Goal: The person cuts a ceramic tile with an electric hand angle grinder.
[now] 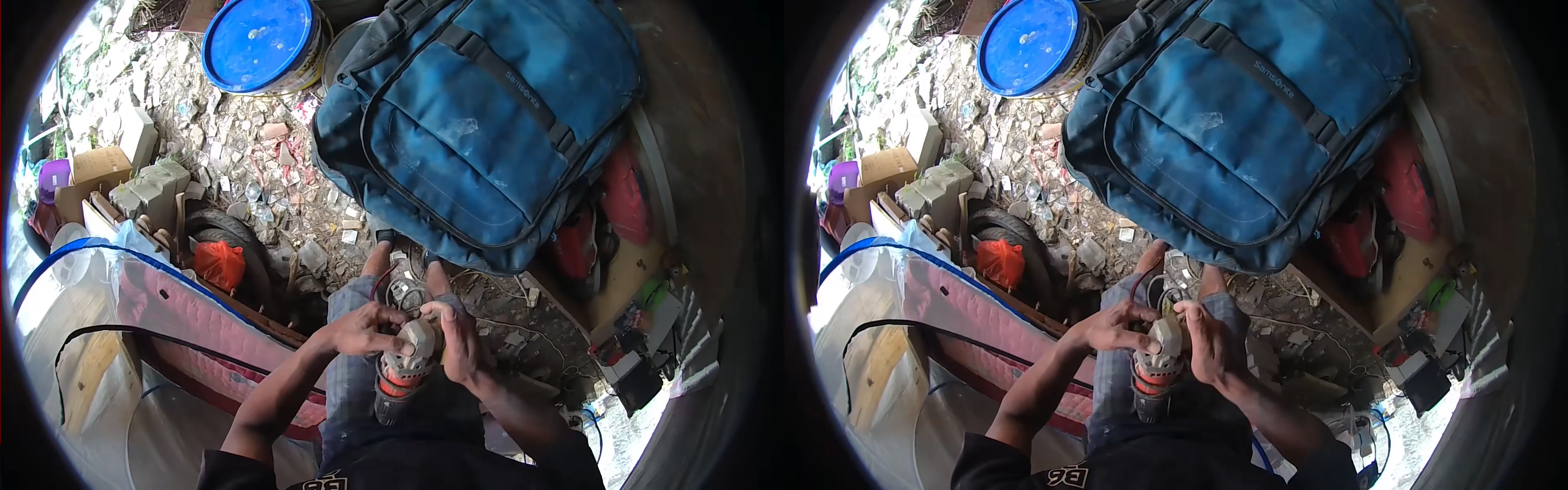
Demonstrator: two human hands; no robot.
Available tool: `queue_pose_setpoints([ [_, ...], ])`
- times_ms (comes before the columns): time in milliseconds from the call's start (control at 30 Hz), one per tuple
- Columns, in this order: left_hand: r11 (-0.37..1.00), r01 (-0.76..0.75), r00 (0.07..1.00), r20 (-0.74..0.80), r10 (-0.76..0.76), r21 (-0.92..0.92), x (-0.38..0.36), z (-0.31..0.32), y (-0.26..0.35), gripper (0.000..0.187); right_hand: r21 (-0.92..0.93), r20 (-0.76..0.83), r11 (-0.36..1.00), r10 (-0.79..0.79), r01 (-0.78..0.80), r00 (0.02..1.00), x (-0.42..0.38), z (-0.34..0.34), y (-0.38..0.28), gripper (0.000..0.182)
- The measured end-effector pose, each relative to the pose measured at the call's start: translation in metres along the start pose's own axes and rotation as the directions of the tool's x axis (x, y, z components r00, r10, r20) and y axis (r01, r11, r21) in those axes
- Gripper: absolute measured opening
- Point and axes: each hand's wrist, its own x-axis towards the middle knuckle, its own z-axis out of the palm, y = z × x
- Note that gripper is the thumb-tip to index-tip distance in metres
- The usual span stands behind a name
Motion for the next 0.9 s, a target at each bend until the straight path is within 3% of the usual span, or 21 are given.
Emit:
queue_pose_setpoints([
  [67, 0.998, 0.042, 0.998, 0.035, -0.044, 0.042, -0.005, -0.002, 0.000, 0.032, 0.022, 0.012, 0.999, -0.042, 0.042, 0.999, 0.000, 0.002, -0.001, 0.059],
  [133, 0.999, 0.038, 0.999, -0.017, -0.038, -0.016, -0.009, -0.001, -0.005, 0.032, 0.032, 0.096, 0.996, 0.083, -0.087, 0.992, 0.005, 0.006, -0.001, 0.063],
  [167, 0.998, 0.014, 0.999, -0.044, -0.016, -0.056, -0.010, -0.001, -0.008, 0.032, 0.193, 0.129, 0.956, 0.199, -0.222, 0.971, 0.010, 0.006, -0.006, 0.065],
  [200, 0.995, -0.012, 0.997, -0.072, 0.006, -0.095, -0.011, -0.001, -0.007, 0.032, 0.192, 0.134, 0.957, 0.196, -0.219, 0.971, 0.014, 0.006, -0.007, 0.065],
  [267, 1.000, -0.002, 0.998, -0.061, 0.000, -0.026, -0.014, -0.004, -0.002, 0.032, 0.503, 0.295, 0.719, 0.380, -0.480, 0.877, 0.016, 0.003, -0.007, 0.070],
  [333, 0.999, 0.002, 0.999, -0.054, 0.000, 0.040, -0.016, -0.003, 0.002, 0.033, 0.455, 0.298, 0.761, 0.359, -0.463, 0.884, 0.017, 0.006, 0.001, 0.071],
  [400, 1.000, -0.015, 0.997, -0.072, 0.017, 0.025, -0.016, -0.003, 0.006, 0.034, 0.368, 0.179, 0.871, 0.276, -0.324, 0.944, 0.022, 0.015, 0.003, 0.071],
  [433, 0.999, -0.024, 0.996, -0.082, 0.027, 0.028, -0.018, -0.005, 0.004, 0.034, 0.327, 0.114, 0.902, 0.258, -0.281, 0.960, 0.024, 0.018, -0.005, 0.062],
  [600, 0.993, 0.038, 0.996, -0.080, -0.047, -0.114, -0.029, 0.000, -0.035, 0.031, 0.226, 0.092, 0.960, 0.150, -0.167, 0.984, 0.013, 0.039, 0.006, 0.049],
  [667, 0.990, 0.030, 0.994, -0.099, -0.043, -0.135, -0.037, 0.004, -0.052, 0.030, 0.226, -0.012, 0.974, -0.008, 0.011, 1.000, 0.006, 0.057, 0.019, 0.047],
  [733, 0.899, 0.033, 0.987, -0.125, -0.097, -0.437, -0.040, 0.009, -0.063, 0.030, 0.256, -0.077, 0.959, -0.107, 0.123, 0.991, 0.001, 0.070, 0.027, 0.048],
  [833, 0.868, -0.021, 0.984, -0.164, -0.070, -0.496, -0.046, 0.011, -0.086, 0.039, 0.259, -0.133, 0.931, -0.229, 0.257, 0.964, 0.005, 0.081, 0.034, 0.056],
  [900, 0.817, -0.086, 0.978, -0.203, -0.039, -0.570, -0.051, 0.014, -0.101, 0.050, 0.142, -0.081, 0.941, -0.298, 0.307, 0.951, 0.002, 0.076, 0.028, 0.062],
])
